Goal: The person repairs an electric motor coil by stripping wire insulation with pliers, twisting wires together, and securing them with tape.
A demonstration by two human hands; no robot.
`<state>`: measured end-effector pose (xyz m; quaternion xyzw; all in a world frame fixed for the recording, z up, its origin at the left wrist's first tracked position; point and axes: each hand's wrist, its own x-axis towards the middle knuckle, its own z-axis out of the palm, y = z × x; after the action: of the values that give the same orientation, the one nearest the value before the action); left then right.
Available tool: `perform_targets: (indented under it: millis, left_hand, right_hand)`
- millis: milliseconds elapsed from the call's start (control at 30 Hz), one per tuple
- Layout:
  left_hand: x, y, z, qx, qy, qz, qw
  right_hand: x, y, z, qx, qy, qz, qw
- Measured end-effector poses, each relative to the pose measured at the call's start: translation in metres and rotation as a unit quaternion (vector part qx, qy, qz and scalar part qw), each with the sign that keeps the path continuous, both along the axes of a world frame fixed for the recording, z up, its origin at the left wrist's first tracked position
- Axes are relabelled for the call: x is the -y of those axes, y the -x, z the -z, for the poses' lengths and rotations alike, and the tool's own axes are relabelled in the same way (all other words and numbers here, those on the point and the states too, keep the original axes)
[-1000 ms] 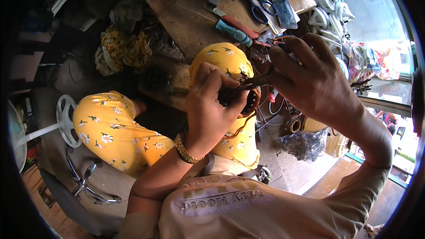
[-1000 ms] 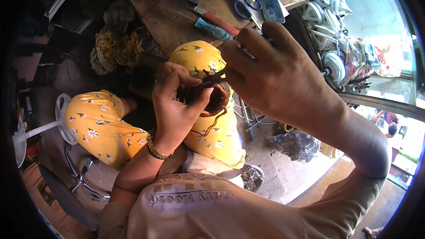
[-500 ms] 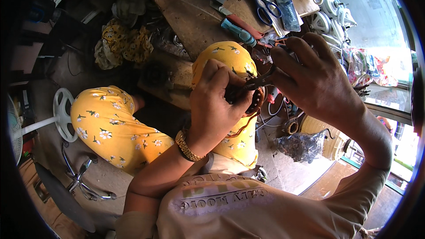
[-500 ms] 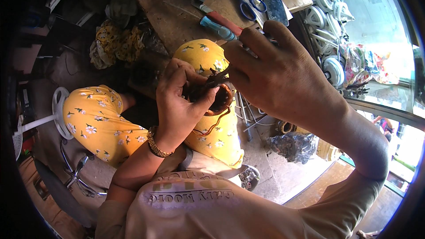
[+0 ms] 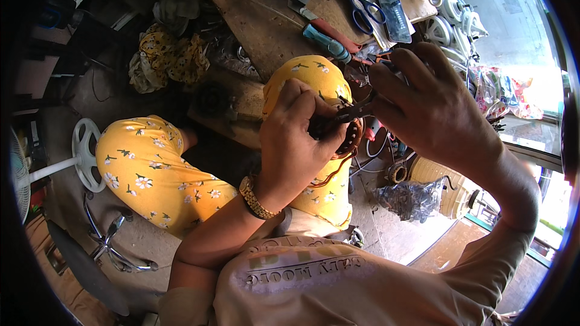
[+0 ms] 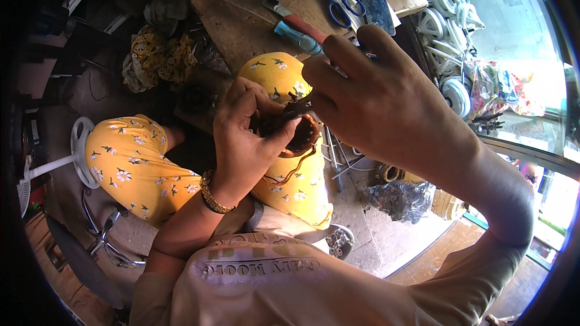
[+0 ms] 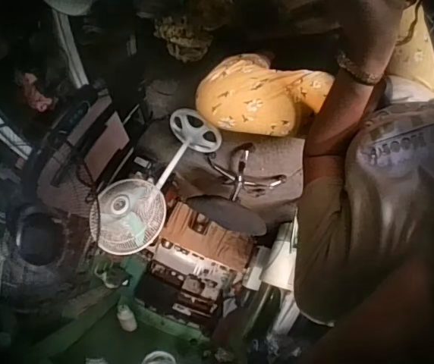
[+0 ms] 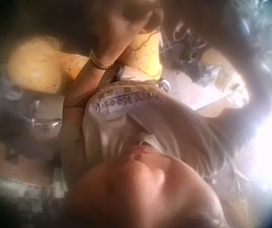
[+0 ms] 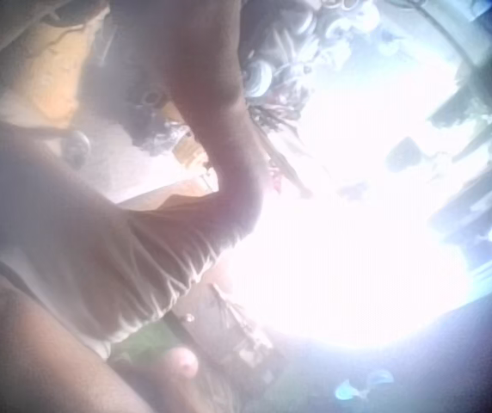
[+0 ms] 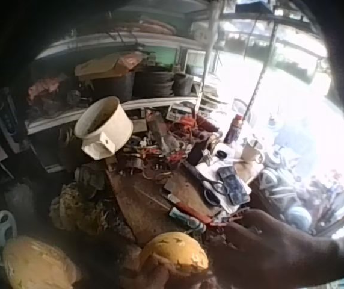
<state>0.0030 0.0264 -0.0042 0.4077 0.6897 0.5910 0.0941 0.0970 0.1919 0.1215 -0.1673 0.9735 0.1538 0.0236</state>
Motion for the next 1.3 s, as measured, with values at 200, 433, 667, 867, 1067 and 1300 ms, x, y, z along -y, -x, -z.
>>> perform_targets:
  millis: [200, 433, 667, 867, 1067, 1300]
  left_hand:
    - [0.001, 0.001, 0.001, 0.021, 0.009, 0.008, 1.0]
    - [0.002, 0.004, -0.002, 0.024, 0.008, 0.016, 1.0]
    - [0.003, 0.009, 0.004, -0.026, 0.003, 0.027, 0.999]
    - [-0.002, 0.004, 0.003, 0.013, 0.004, 0.033, 0.999]
    - [-0.003, 0.004, 0.004, 0.03, 0.014, 0.036, 0.999]
    - [-0.003, 0.003, 0.002, 0.031, 0.02, 0.034, 0.999]
  right_hand:
    - [0.001, 0.003, -0.003, 0.002, -0.018, -0.008, 1.0]
    - [-0.01, -0.003, -0.003, -0.003, 0.085, 0.067, 0.994]
    - [-0.02, -0.042, 0.029, -0.063, 0.154, 0.158, 0.973]
    - [-0.012, -0.053, 0.042, -0.066, 0.185, 0.169, 0.966]
    - [-0.014, -0.044, 0.038, -0.062, 0.181, 0.151, 0.97]
    - [-0.014, -0.04, 0.035, -0.054, 0.154, 0.14, 0.977]
